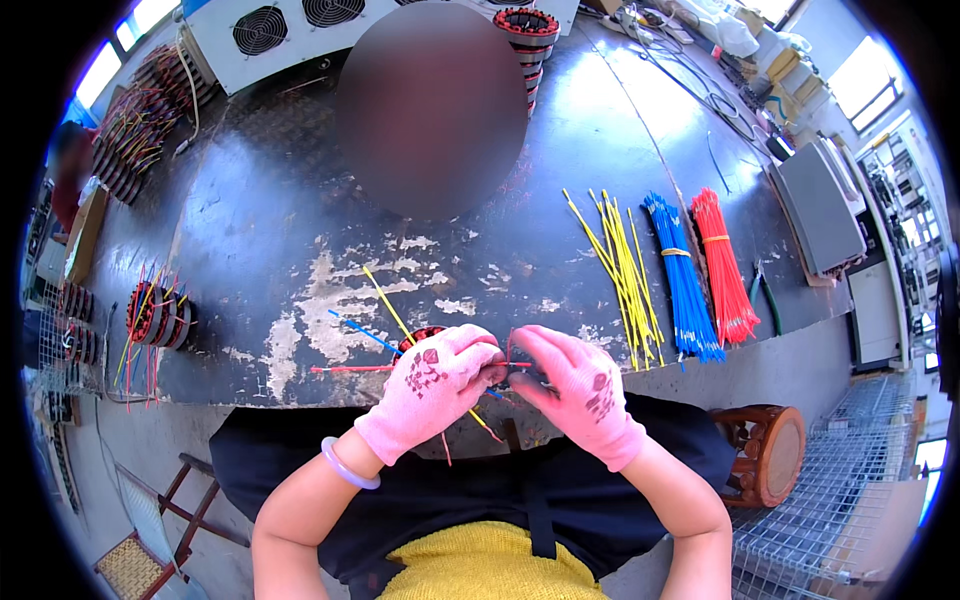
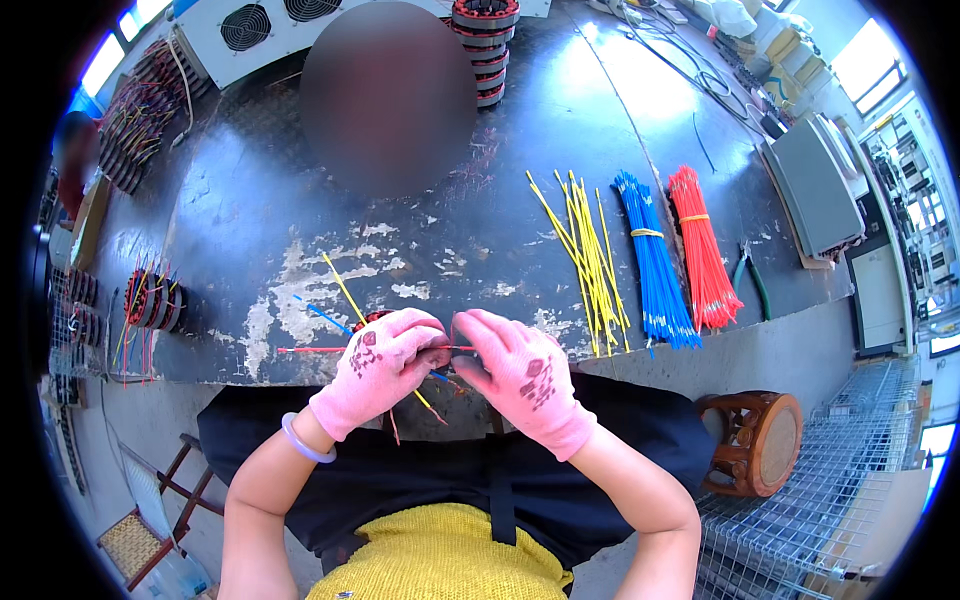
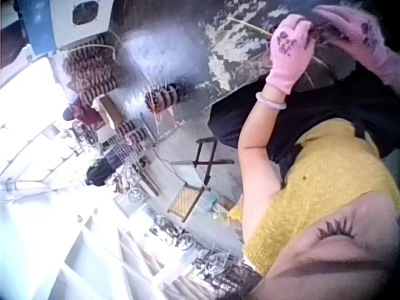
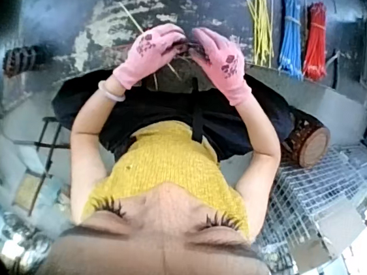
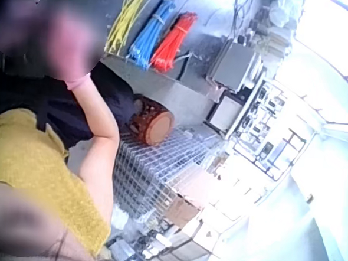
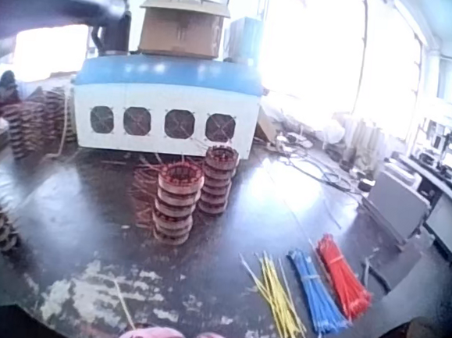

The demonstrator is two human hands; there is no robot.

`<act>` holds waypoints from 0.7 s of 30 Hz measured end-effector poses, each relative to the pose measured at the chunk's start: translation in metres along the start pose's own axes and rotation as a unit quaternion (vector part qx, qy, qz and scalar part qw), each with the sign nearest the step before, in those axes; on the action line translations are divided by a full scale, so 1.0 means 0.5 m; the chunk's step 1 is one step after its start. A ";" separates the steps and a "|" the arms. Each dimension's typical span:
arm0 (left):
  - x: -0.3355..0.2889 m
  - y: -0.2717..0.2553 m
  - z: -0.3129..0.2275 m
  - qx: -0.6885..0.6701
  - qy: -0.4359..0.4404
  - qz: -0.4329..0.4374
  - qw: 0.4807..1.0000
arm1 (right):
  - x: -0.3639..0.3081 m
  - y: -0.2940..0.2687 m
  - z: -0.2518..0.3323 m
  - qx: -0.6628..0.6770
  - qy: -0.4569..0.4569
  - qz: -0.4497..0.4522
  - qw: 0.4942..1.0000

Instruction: The person secures copper wire to a stator coil using zip ties and trims the excess with pliers. They pick up yellow and blue ties from the table, thread them through the coil, tighten them, and then use a tool to cut the ends.

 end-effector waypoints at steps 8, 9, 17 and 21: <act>0.005 0.000 0.002 -0.034 -0.014 0.044 0.998 | 0.004 0.037 -0.036 0.042 -0.001 0.095 0.995; 0.003 -0.002 0.001 -0.026 -0.008 0.045 0.999 | 0.015 0.037 -0.044 0.211 0.129 0.185 0.951; -0.002 0.004 0.010 -0.034 -0.015 0.051 0.998 | 0.012 -0.022 -0.022 0.177 0.114 0.172 0.962; 0.002 -0.001 0.004 -0.040 -0.013 0.045 0.998 | 0.017 -0.007 -0.011 -0.012 -0.078 0.074 0.994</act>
Point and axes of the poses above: each hand's wrist, its own x-axis towards the middle knuckle, its own y-axis out of the palm, z = x × y, the point moved 2 cm from there along x, towards the middle knuckle, and after that the axes turned 4 degrees about z, right-handed, at the moved point
